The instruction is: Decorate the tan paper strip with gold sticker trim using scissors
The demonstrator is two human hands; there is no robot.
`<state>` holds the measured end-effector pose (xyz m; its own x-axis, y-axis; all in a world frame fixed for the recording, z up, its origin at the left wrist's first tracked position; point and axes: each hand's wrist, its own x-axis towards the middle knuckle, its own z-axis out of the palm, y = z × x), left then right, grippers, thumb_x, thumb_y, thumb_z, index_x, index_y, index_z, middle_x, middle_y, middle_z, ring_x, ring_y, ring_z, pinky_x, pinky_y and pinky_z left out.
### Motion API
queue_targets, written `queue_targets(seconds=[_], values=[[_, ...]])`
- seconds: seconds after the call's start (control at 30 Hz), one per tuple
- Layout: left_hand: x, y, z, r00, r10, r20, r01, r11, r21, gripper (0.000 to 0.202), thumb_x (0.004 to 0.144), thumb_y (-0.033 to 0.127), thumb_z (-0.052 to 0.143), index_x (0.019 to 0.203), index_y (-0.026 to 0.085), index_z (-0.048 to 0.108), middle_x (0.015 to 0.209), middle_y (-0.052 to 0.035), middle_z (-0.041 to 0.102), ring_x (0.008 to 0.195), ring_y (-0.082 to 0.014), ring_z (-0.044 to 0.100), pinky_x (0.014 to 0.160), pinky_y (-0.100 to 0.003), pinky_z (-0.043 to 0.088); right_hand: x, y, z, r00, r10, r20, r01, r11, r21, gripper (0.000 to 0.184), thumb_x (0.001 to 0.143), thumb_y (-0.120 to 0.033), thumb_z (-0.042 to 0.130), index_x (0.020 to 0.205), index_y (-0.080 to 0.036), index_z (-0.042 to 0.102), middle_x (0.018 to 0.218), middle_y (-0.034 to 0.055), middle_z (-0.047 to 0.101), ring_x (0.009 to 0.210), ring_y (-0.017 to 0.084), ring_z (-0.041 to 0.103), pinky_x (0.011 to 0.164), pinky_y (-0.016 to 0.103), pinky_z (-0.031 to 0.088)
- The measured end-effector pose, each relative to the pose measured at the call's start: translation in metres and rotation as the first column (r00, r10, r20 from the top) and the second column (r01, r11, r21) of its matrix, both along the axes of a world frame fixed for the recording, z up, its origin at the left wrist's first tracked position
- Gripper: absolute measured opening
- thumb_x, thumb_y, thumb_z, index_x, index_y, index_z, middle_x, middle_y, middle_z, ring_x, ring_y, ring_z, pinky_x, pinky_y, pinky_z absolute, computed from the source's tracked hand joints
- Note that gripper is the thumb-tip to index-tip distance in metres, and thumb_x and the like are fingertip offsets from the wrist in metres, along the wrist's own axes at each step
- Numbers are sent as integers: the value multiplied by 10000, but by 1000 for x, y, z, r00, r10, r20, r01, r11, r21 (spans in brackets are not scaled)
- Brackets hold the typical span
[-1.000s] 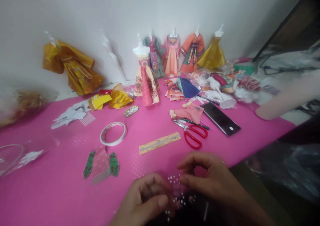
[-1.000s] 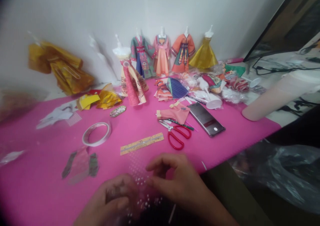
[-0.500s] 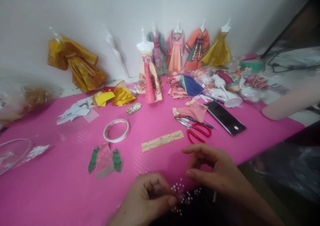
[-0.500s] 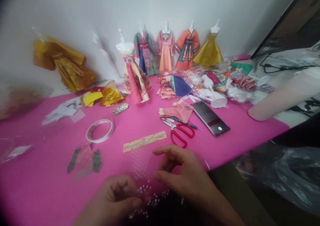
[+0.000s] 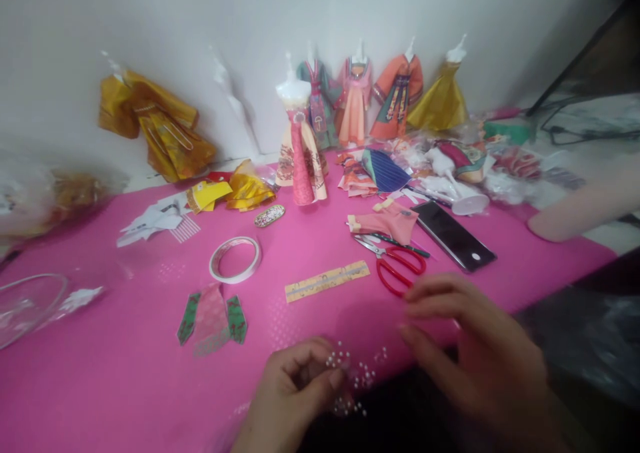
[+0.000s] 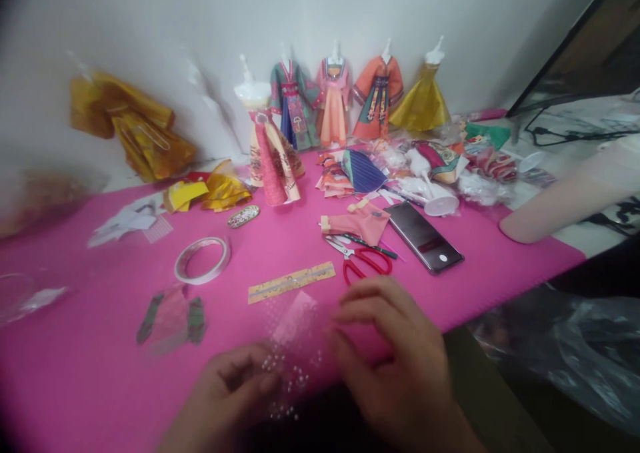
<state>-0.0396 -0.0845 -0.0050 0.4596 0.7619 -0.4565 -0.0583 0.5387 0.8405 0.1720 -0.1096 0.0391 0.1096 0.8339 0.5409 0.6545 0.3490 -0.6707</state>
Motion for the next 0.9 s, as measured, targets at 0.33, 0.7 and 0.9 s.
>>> queue_targets(seconds=[0.33,0.7,0.9], values=[[6,-11,11,981,183,-68,-182,983,9,264,726,388,820,718,161,685,753,-16,632,738,-175,604,678,-273,539,-32,0,-3,960,176,217,-189,981,44,139,786,-68,641,806,-196,690,745,1,709,640,149,625,576,316,443],[10,-8,10,986,166,-21,-166,986,23,257,726,383,839,720,162,707,766,-18,643,737,-168,623,691,-263,556,-31,-1,-11,963,243,116,-240,970,-38,181,795,-49,648,868,-206,700,777,-17,736,669,161,635,625,329,423],[12,-5,14,986,148,-77,-127,965,228,212,777,328,781,669,165,701,709,-19,641,674,-157,609,618,-236,526,-30,-1,-12,967,253,38,-250,966,-67,195,777,-37,663,856,-209,709,804,-33,737,721,142,644,665,309,459]])
